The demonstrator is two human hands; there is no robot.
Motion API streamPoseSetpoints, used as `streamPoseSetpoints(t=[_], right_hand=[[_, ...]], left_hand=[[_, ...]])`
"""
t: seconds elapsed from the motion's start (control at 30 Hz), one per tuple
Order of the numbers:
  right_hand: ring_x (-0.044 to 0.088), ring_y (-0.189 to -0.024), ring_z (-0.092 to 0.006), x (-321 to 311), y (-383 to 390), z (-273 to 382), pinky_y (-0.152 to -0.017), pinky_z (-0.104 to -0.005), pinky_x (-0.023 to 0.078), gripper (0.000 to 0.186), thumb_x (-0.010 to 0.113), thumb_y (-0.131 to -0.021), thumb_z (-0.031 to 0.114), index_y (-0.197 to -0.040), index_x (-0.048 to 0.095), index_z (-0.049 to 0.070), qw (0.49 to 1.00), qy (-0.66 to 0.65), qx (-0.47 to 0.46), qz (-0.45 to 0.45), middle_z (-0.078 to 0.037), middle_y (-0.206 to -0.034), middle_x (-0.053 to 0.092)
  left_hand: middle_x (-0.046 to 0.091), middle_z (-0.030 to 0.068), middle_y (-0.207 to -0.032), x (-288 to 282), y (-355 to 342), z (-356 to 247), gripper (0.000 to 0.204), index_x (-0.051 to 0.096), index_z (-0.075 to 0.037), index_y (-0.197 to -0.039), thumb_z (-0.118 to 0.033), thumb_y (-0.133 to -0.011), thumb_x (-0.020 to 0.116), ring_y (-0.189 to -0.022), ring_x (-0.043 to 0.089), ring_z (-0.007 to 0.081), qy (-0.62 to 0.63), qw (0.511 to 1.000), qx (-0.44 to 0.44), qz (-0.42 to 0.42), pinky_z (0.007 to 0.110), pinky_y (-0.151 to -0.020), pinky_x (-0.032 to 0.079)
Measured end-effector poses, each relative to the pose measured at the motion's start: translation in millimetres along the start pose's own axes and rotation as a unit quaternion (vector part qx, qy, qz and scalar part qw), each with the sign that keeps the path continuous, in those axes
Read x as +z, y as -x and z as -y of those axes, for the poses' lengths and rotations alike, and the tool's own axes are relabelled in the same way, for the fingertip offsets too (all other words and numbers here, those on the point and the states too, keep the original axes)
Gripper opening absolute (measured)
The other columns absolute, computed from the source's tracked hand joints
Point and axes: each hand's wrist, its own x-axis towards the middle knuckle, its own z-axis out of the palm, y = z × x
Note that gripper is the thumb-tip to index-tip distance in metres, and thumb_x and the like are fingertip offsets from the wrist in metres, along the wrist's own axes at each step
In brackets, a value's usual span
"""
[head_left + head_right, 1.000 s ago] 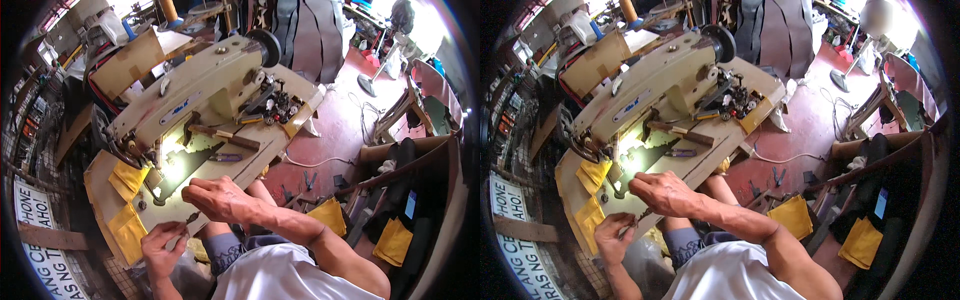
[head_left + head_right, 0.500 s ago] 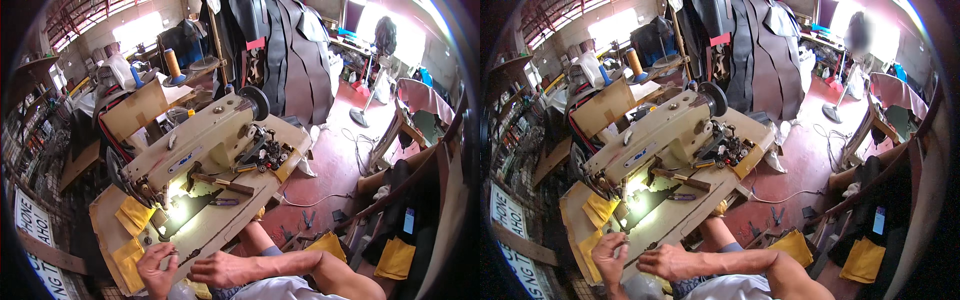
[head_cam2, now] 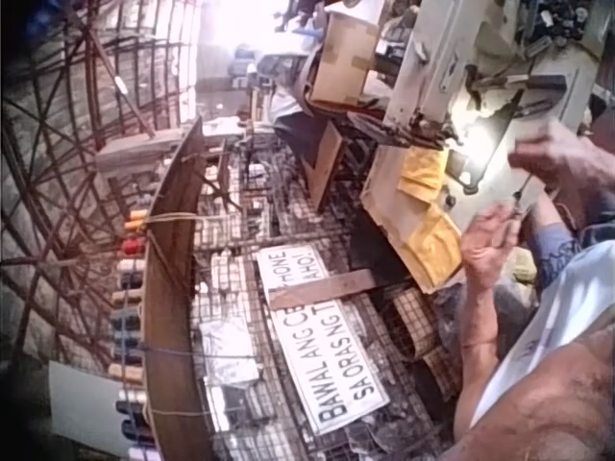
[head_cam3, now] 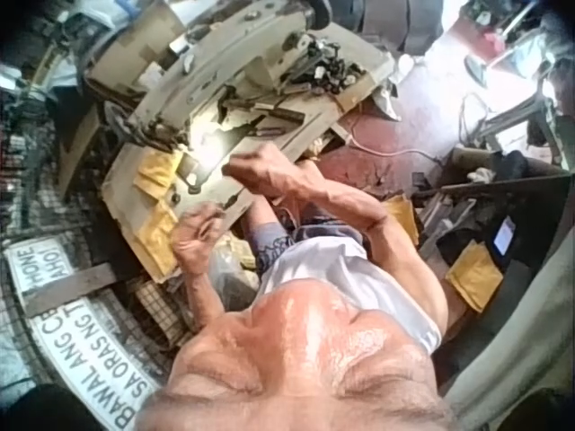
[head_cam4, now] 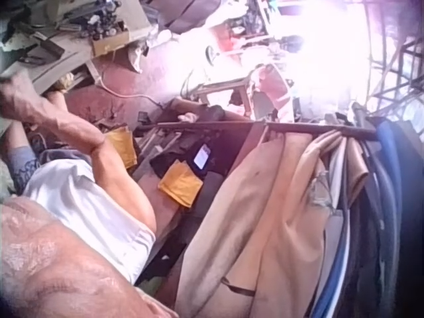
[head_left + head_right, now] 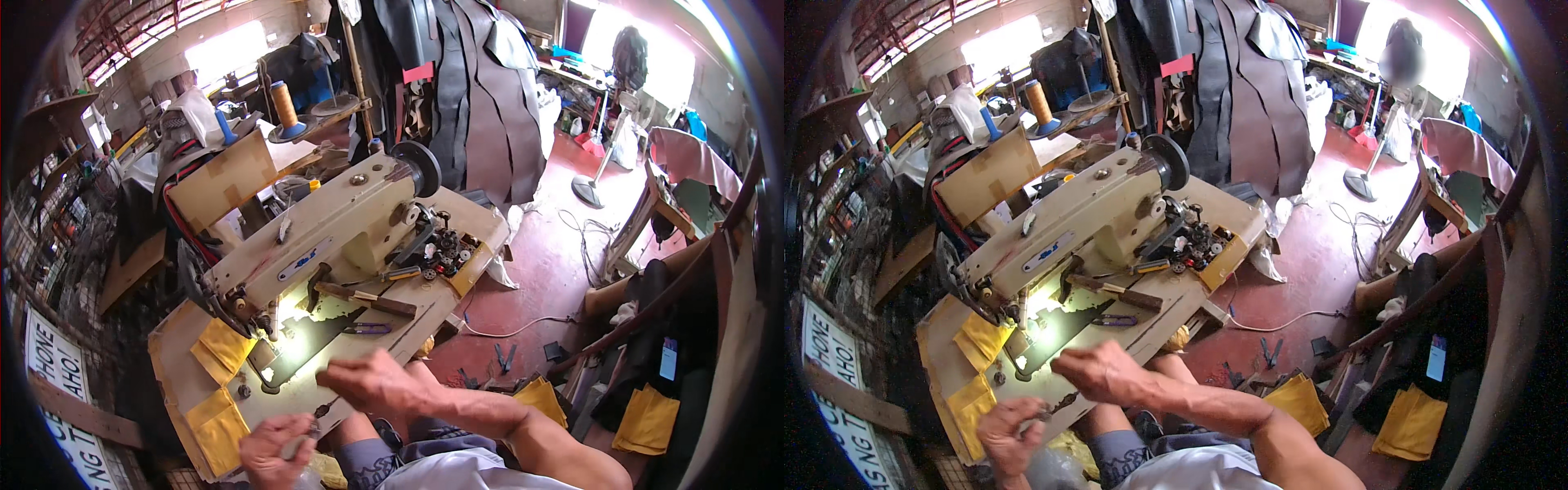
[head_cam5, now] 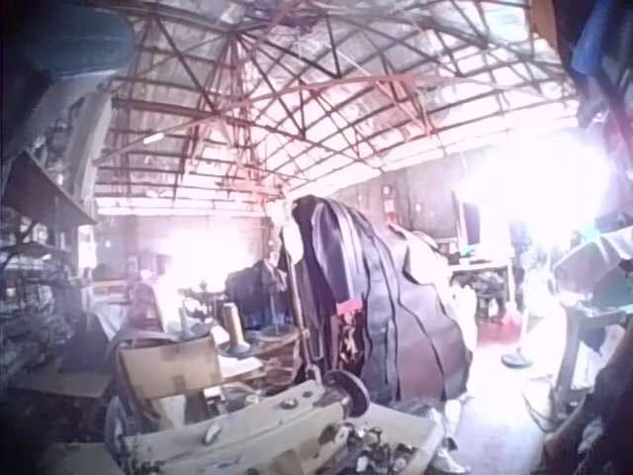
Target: Assembling and sewing yellow leather pouches using an industrial sewing machine and a hammer.
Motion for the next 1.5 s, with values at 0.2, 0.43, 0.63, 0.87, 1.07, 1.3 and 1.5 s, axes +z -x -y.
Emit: streamPoseSetpoints(t=[0.2, 0.43, 0.63, 0.87, 1.07, 1.3, 1.5], right_hand=[[0.064, -0.073, -0.0315, -13, 6, 37, -0.064, -0.0408, 0.052, 0.022, 0.063, -0.071, 0.008, -0.093, 0.06, 0.005, 0.995, -0.032, -0.075, 0.048, -0.011, -0.077, 0.058], [0.064, -0.064, -0.0194, 10, 21, 37, -0.056, -0.0343, 0.055, 0.026, 0.066, -0.067, 0.004, -0.093, 0.064, 0.008, 0.973, 0.014, -0.176, 0.148, -0.003, -0.074, 0.058], [0.061, -0.056, -0.0183, -14, -5, 18, -0.05, -0.0322, 0.051, 0.028, 0.065, -0.063, 0.003, -0.091, 0.064, 0.008, 0.996, 0.081, -0.023, 0.028, -0.002, -0.064, 0.053], [0.058, -0.054, -0.0202, -20, -12, 29, -0.047, -0.0347, 0.045, 0.033, 0.07, -0.059, 0.004, -0.092, 0.064, 0.007, 0.998, 0.042, -0.044, 0.024, -0.003, -0.067, 0.052], [0.059, -0.052, -0.0212, -2, 8, 37, -0.047, -0.0341, 0.047, 0.038, 0.07, -0.06, 0.001, -0.098, 0.065, 0.005, 0.985, -0.002, -0.151, 0.084, -0.005, -0.069, 0.056], [0.06, -0.054, -0.0239, 3, 23, -2, -0.047, -0.0359, 0.047, 0.033, 0.072, -0.061, 0.005, -0.092, 0.065, 0.009, 0.998, -0.006, -0.014, 0.061, -0.004, -0.071, 0.057], [0.061, -0.057, -0.022, -25, -1, 24, -0.05, -0.035, 0.049, 0.037, 0.07, -0.059, 0.001, -0.095, 0.067, 0.009, 0.999, 0.047, 0.006, 0.024, -0.001, -0.068, 0.056]], left_hand=[[0.071, 0.0118, -0.099, -2, -7, 12, 0.029, 0.072, -0.002, -0.104, 0.0, -0.076, 0.077, -0.09, 0.069, 0.0218, -0.117, 0.988, 0.104, -0.003, 0.031, -0.079, 0.057], [0.069, 0.0137, -0.111, -6, -20, 3, 0.03, 0.071, 0.001, -0.109, 0.005, -0.079, 0.073, -0.096, 0.07, 0.0219, -0.065, 0.994, 0.073, -0.05, 0.03, -0.083, 0.057], [0.067, 0.0103, -0.113, -9, 0, -4, 0.027, 0.068, 0.0, -0.114, 0.0, -0.087, 0.069, -0.095, 0.068, 0.0188, 0.011, 0.997, 0.051, 0.057, 0.031, -0.082, 0.056], [0.068, 0.0104, -0.11, -3, -3, 3, 0.026, 0.07, 0.0, -0.109, 0.0, -0.083, 0.071, -0.1, 0.067, 0.0237, -0.112, 0.986, 0.118, 0.026, 0.032, -0.086, 0.056], [0.066, 0.0119, -0.109, -2, -23, -2, 0.025, 0.068, 0.002, -0.108, 0.001, -0.083, 0.071, -0.098, 0.067, 0.0253, -0.034, 0.992, 0.118, -0.029, 0.032, -0.086, 0.056], [0.065, 0.0117, -0.115, -4, -11, -6, 0.028, 0.067, -0.001, -0.113, 0.0, -0.085, 0.069, -0.102, 0.066, 0.0251, -0.036, 0.993, 0.106, 0.036, 0.032, -0.087, 0.056], [0.069, 0.0113, -0.108, 6, -11, -1, 0.029, 0.07, -0.001, -0.11, 0.001, -0.081, 0.073, -0.096, 0.068, 0.0218, -0.086, 0.99, 0.108, 0.011, 0.031, -0.085, 0.056]])
